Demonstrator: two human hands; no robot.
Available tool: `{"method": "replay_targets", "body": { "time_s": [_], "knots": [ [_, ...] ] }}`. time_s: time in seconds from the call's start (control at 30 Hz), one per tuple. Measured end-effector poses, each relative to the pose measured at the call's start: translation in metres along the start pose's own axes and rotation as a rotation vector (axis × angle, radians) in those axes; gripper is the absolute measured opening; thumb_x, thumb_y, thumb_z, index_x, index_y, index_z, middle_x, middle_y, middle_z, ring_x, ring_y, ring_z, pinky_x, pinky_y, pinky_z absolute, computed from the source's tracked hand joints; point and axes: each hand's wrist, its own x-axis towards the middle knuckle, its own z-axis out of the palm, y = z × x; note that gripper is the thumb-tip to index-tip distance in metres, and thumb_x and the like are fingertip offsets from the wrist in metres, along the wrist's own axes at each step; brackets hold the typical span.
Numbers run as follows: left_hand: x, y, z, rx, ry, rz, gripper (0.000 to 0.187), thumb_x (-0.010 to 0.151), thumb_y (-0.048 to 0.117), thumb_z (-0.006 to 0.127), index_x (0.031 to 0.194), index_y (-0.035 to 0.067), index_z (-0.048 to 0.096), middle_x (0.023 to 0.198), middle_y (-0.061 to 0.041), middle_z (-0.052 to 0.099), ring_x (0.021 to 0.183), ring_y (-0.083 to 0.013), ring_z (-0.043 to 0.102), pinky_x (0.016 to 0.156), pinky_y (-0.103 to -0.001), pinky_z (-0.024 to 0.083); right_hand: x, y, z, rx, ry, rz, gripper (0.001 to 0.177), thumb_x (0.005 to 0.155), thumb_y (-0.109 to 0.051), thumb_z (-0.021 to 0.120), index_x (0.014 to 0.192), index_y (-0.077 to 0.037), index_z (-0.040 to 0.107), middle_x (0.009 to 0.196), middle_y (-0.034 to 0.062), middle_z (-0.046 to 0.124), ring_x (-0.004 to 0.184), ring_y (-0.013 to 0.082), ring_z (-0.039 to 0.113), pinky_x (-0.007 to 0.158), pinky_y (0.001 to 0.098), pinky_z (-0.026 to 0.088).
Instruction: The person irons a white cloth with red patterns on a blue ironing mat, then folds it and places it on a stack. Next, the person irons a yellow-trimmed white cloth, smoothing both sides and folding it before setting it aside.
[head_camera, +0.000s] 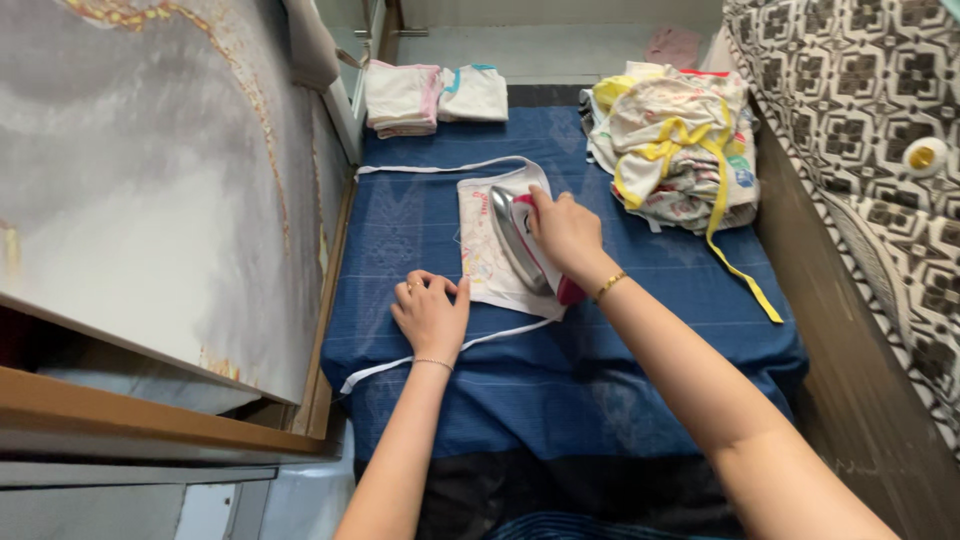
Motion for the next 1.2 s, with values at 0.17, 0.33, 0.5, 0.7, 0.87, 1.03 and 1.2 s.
{"method": "replay_targets", "body": {
  "time_s": [0.17,0.33,0.5,0.7,0.87,1.03,1.2],
  "knots": [
    [-0.001,0.007,-0.004,-0.011,0.012,-0.049,0.026,0.081,0.043,0.075,0.071,0.019,0.070,0.110,-0.001,0.061,0.113,-0.0283,0.051,0.092,-0.046,0.039,0.037,0.003,0.014,-0.059,0.054,0.017,0.045,0.099,-0.032,0.053,0.141,-0.018,0.059,0.101,0.0258,0.066,0.074,0.0412,0.071,0.062,0.0511,0.057],
    [-0.006,0.004,-0.004,-0.050,0.034,-0.026,0.024,0.081,0.039,0.076,0.071,0.019,0.069,0.113,-0.001,0.061,0.115,-0.0277,0.050,0.095,-0.045,0.038,0.012,0.010,0.010,-0.050,0.025,-0.017,0.039,0.103,-0.033,0.052,0.138,-0.018,0.062,0.097,0.0258,0.068,0.072,0.0415,0.071,0.061,0.0499,0.058],
    [-0.006,0.005,-0.005,-0.057,0.033,-0.028,0.023,0.084,0.039,0.076,0.074,0.019,0.071,0.116,-0.001,0.062,0.118,-0.0277,0.050,0.096,-0.045,0.038,-0.024,0.020,-0.004,-0.062,-0.033,-0.023,0.039,0.101,-0.035,0.054,0.135,-0.019,0.064,0.088,0.0226,0.069,0.071,0.0399,0.071,0.061,0.0490,0.058],
    [-0.007,0.007,-0.010,-0.118,0.025,-0.022,0.027,0.081,0.043,0.079,0.072,0.018,0.072,0.114,-0.001,0.063,0.118,-0.0275,0.050,0.099,-0.046,0.037,-0.007,0.020,-0.009,-0.042,0.020,-0.068,0.037,0.098,-0.035,0.059,0.131,-0.021,0.068,0.087,0.0204,0.070,0.069,0.0387,0.070,0.060,0.0485,0.057],
    [-0.007,0.003,-0.009,-0.169,0.016,-0.002,0.021,0.079,0.037,0.080,0.069,0.019,0.075,0.119,0.003,0.065,0.121,-0.0251,0.049,0.103,-0.044,0.036,-0.008,0.024,-0.025,0.132,-0.087,-0.253,0.036,0.097,-0.034,0.062,0.131,-0.025,0.070,0.088,0.0165,0.072,0.075,0.0353,0.070,0.066,0.0463,0.056],
    [-0.007,0.001,-0.006,-0.210,0.021,-0.035,0.021,0.079,0.034,0.080,0.066,0.017,0.075,0.124,0.005,0.065,0.124,-0.0245,0.048,0.107,-0.042,0.035,-0.029,0.026,-0.043,0.273,-0.271,-0.487,0.038,0.089,-0.034,0.065,0.127,-0.032,0.071,0.096,0.0101,0.074,0.076,0.0291,0.073,0.069,0.0413,0.059],
    [-0.008,0.002,-0.006,-0.190,-0.006,-0.067,0.022,0.078,0.035,0.081,0.066,0.017,0.076,0.124,0.004,0.064,0.125,-0.0243,0.046,0.108,-0.043,0.034,-0.015,0.019,-0.042,0.077,-0.244,-0.353,0.034,0.093,-0.042,0.064,0.126,-0.041,0.071,0.101,0.0071,0.075,0.084,0.0286,0.073,0.067,0.0417,0.058]
  ]
}}
